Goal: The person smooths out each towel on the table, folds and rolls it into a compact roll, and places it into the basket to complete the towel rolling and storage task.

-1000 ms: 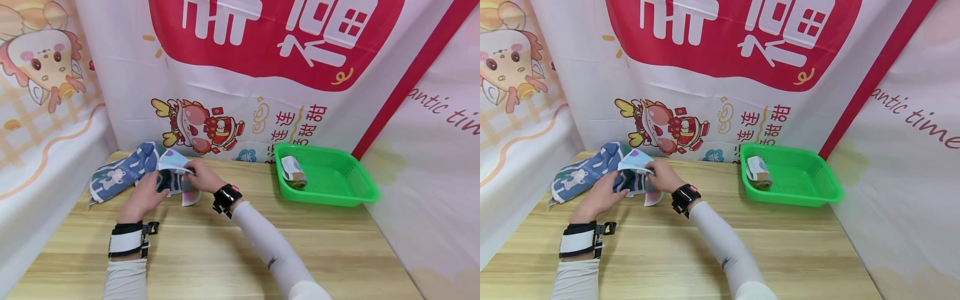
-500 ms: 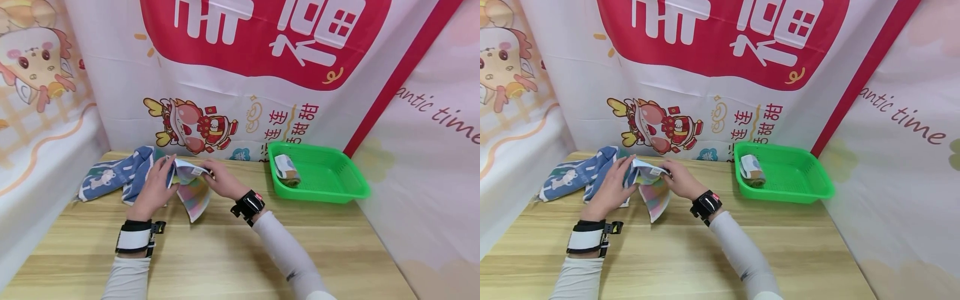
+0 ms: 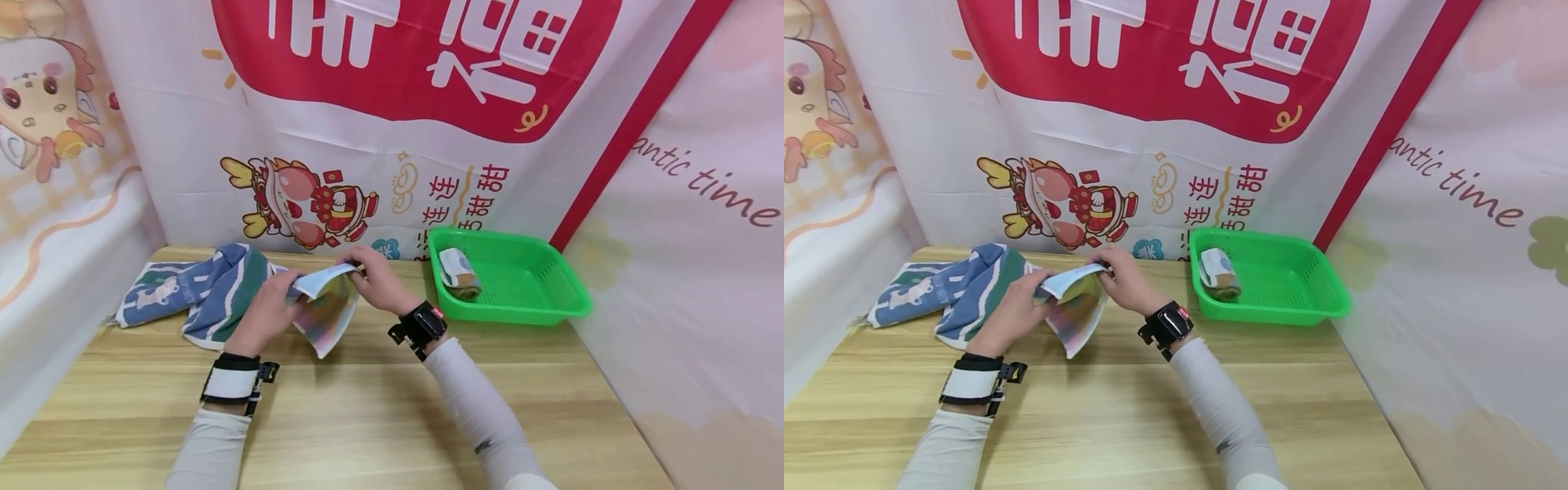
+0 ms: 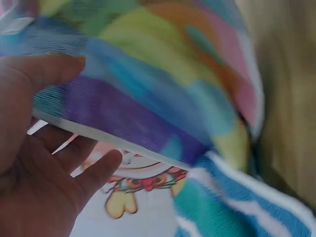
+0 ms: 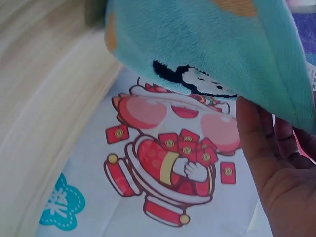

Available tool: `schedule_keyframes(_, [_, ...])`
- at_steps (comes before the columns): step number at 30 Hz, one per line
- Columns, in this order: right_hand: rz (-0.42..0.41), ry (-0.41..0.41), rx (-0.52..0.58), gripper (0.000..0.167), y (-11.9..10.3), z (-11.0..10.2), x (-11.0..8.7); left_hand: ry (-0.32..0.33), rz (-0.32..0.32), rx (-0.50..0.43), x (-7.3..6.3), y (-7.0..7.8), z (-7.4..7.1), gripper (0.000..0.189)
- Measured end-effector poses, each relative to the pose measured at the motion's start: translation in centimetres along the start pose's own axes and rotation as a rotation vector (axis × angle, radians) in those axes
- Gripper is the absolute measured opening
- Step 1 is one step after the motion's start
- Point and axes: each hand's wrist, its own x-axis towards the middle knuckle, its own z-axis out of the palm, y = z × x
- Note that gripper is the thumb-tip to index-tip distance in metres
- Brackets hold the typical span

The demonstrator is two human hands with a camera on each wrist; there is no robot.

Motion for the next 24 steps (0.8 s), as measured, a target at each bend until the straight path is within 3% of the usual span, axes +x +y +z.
schedule_keyframes(5, [0.005, 0.049, -0.014, 0.014, 0.2, -1.9, -0.1, -0.035, 0.017, 0.042, 1.5, -1.2, 1.1, 0.028])
schedule_keyframes(9, [0.011, 0.077, -0.033, 0.013, 0.5, -3.3, -0.3, -0.014, 0.010, 0.076, 2.6, -2.4, 1.4, 0.026])
schedule_keyframes(14, [0.078, 0.109, -0.073, 0.013, 1.7, -4.7, -1.1, 0.037, -0.018, 0.039, 3.8, -3.1, 1.3, 0.019])
schedule_keyframes(20, [0.206, 0.107, -0.080, 0.009, 4.1, -4.1, -1.6, 0.150, 0.062, -0.006, 6.0, -0.8, 0.4, 0.022])
schedule_keyframes(24, [0.224, 0.060, -0.065, 0.040, 4.0, -2.7, -0.7, 0.188, 0.083, -0.019, 7.6, 1.3, -0.7, 0.026])
